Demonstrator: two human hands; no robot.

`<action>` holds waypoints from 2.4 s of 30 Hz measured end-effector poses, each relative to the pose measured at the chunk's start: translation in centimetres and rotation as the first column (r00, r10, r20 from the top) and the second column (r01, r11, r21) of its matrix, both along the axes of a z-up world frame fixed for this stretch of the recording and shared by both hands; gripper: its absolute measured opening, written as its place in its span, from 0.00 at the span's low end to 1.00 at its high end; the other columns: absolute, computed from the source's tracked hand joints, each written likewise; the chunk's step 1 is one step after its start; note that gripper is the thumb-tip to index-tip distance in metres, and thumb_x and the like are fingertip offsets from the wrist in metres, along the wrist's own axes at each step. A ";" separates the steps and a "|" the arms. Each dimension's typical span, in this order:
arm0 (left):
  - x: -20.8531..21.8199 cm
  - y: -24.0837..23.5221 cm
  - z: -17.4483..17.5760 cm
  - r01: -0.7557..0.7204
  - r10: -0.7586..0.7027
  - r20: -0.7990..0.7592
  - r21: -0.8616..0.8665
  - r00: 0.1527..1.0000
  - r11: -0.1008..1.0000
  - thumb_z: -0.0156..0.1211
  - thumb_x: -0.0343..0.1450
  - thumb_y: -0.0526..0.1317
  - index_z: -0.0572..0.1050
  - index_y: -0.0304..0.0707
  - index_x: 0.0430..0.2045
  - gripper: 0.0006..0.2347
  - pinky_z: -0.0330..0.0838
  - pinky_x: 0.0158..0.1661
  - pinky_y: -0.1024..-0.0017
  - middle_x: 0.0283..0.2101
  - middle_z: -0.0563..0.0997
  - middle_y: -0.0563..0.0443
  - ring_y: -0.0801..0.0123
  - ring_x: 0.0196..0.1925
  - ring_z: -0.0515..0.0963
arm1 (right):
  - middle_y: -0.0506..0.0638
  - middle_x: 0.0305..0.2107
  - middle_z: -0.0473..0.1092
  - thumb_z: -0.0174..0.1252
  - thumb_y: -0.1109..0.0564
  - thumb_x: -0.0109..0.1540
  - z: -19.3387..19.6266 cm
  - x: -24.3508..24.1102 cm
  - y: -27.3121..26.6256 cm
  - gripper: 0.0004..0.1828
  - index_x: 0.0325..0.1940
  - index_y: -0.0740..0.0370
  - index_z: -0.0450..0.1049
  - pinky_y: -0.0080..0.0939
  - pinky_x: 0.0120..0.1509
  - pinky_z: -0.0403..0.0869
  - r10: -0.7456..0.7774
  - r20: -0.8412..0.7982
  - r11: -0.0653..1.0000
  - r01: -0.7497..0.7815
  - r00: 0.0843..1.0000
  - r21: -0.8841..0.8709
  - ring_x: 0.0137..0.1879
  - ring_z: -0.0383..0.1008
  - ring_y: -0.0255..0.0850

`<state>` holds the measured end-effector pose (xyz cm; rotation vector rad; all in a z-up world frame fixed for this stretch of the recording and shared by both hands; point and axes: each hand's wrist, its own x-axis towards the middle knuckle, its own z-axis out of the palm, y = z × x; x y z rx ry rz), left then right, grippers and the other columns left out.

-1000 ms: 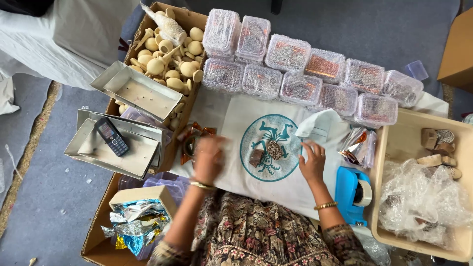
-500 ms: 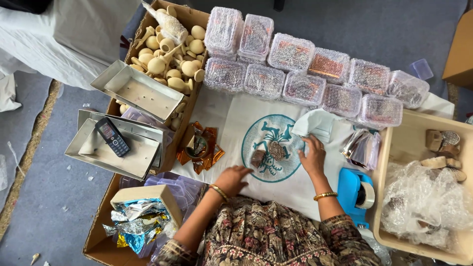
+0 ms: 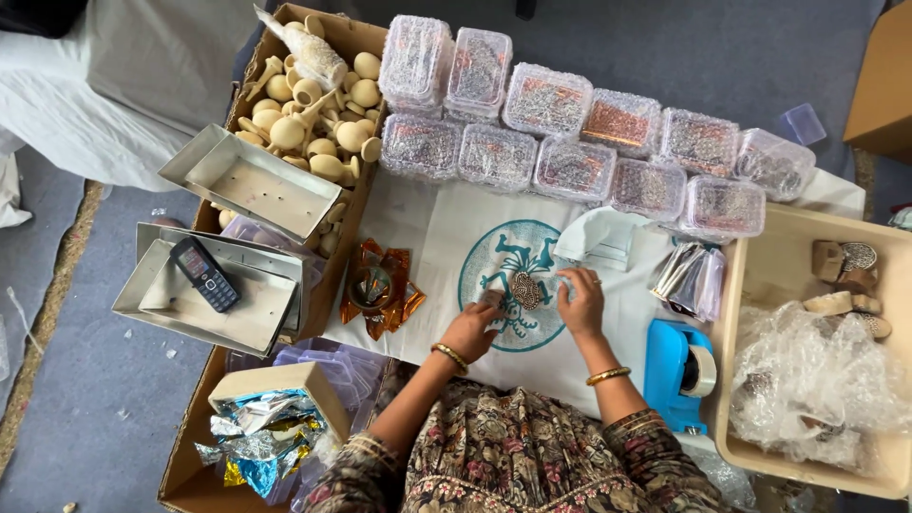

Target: The person sits on the floor and cleans small decorative items with a white cloth. They then place the items into small plastic containers and arrange them on a white cloth on the floor.

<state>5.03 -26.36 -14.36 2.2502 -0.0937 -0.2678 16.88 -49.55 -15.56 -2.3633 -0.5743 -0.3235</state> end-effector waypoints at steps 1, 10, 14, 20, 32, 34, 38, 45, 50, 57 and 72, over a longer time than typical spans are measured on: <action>0.0 -0.5 -0.8 0.002 -0.002 0.002 0.000 1.000 1.000 0.66 0.65 0.32 0.78 0.41 0.47 0.16 0.73 0.55 0.59 0.56 0.77 0.44 0.50 0.55 0.76 | 0.53 0.43 0.75 0.60 0.66 0.59 0.2 -0.5 0.3 0.10 0.44 0.60 0.76 0.47 0.60 0.72 -0.002 0.002 1.000 0.002 1.000 0.000 0.52 0.74 0.51; 1.8 -0.3 3.4 -0.350 0.357 -0.084 0.085 0.930 0.933 0.74 0.58 0.40 0.70 0.42 0.56 0.30 0.70 0.50 0.53 0.50 0.71 0.39 0.46 0.54 0.71 | 0.53 0.53 0.70 0.67 0.59 0.56 1.1 -2.7 2.6 0.25 0.57 0.61 0.72 0.51 0.67 0.70 0.120 -0.154 0.991 -0.128 0.981 -0.042 0.61 0.68 0.50; 0.9 -0.6 -4.9 -0.334 0.335 -0.026 0.024 0.942 0.942 0.69 0.63 0.38 0.72 0.40 0.55 0.24 0.74 0.49 0.55 0.51 0.74 0.40 0.42 0.50 0.77 | 0.55 0.64 0.61 0.71 0.58 0.50 1.7 -2.4 4.4 0.40 0.66 0.57 0.67 0.54 0.66 0.66 0.222 -0.306 0.952 -0.273 0.926 -0.135 0.66 0.63 0.56; 1.4 -1.0 -7.2 -0.596 0.481 -0.379 -0.298 0.791 0.746 0.61 0.67 0.40 0.75 0.47 0.51 0.17 0.80 0.43 0.62 0.45 0.78 0.46 0.56 0.41 0.85 | 0.50 0.63 0.62 0.71 0.60 0.50 -0.5 -2.4 3.2 0.40 0.66 0.51 0.68 0.51 0.70 0.69 0.148 -0.348 0.961 -0.217 0.926 -0.170 0.66 0.65 0.52; 0.2 -0.5 -5.5 -0.575 0.548 -0.234 -0.058 0.803 0.816 0.67 0.67 0.42 0.73 0.43 0.53 0.20 0.78 0.42 0.63 0.46 0.75 0.44 0.58 0.38 0.81 | 0.59 0.66 0.59 0.74 0.44 0.52 -1.0 2.1 0.1 0.39 0.65 0.51 0.69 0.61 0.69 0.65 -0.158 -0.061 0.974 0.145 0.986 -0.172 0.69 0.60 0.60; -0.3 -0.5 -5.5 -0.585 0.555 -0.236 -0.082 0.798 0.807 0.67 0.67 0.42 0.73 0.43 0.53 0.20 0.79 0.42 0.64 0.47 0.75 0.44 0.60 0.37 0.82 | 0.62 0.67 0.58 0.75 0.43 0.52 -1.0 4.3 0.2 0.40 0.65 0.50 0.71 0.62 0.70 0.64 -0.256 -0.019 0.954 0.250 0.966 -0.166 0.71 0.58 0.62; -1.9 -0.9 -4.8 -0.554 0.518 -0.262 -0.084 0.814 0.828 0.66 0.67 0.40 0.73 0.44 0.53 0.19 0.79 0.41 0.67 0.48 0.75 0.46 0.66 0.36 0.83 | 0.65 0.71 0.50 0.79 0.41 0.47 -1.7 7.9 1.7 0.42 0.63 0.48 0.73 0.68 0.66 0.58 -0.379 -0.350 0.921 0.316 0.857 -0.226 0.74 0.45 0.64; -3.3 -1.4 -6.3 -0.583 0.514 -0.277 -0.331 0.812 0.742 0.65 0.71 0.44 0.80 0.42 0.48 0.13 0.81 0.46 0.71 0.49 0.82 0.48 0.69 0.41 0.84 | 0.55 0.57 0.72 0.75 0.45 0.54 -2.8 5.9 1.4 0.35 0.62 0.58 0.75 0.53 0.65 0.70 -0.318 -0.344 0.932 0.359 0.884 0.060 0.63 0.70 0.50; -0.8 -1.3 -5.0 -0.585 0.364 -0.486 -0.774 0.794 0.243 0.58 0.75 0.44 0.69 0.48 0.62 0.19 0.73 0.56 0.71 0.59 0.77 0.55 0.74 0.59 0.77 | 0.52 0.48 0.79 0.69 0.54 0.58 3.5 -2.6 3.7 0.21 0.55 0.57 0.79 0.41 0.49 0.79 0.158 -0.539 0.904 0.098 0.828 0.415 0.46 0.81 0.42; 1.0 -3.3 -3.0 -0.589 0.170 -0.579 -0.808 0.797 0.014 0.61 0.71 0.39 0.70 0.43 0.61 0.21 0.76 0.51 0.58 0.51 0.81 0.52 0.63 0.53 0.80 | 0.56 0.49 0.74 0.69 0.52 0.57 5.1 -7.1 4.7 0.26 0.58 0.59 0.75 0.41 0.53 0.79 0.209 -0.420 0.920 -0.032 0.883 0.390 0.51 0.75 0.44; 5.3 -10.4 -8.8 -0.452 0.452 -0.040 -0.162 0.891 0.877 0.65 0.65 0.33 0.64 0.29 0.64 0.30 0.67 0.57 0.54 0.59 0.67 0.26 0.38 0.58 0.71 | 0.51 0.51 0.74 0.57 0.71 0.61 -2.9 -4.0 -5.1 0.29 0.67 0.60 0.69 0.37 0.55 0.76 -0.229 -0.732 0.716 0.621 0.641 0.320 0.53 0.76 0.40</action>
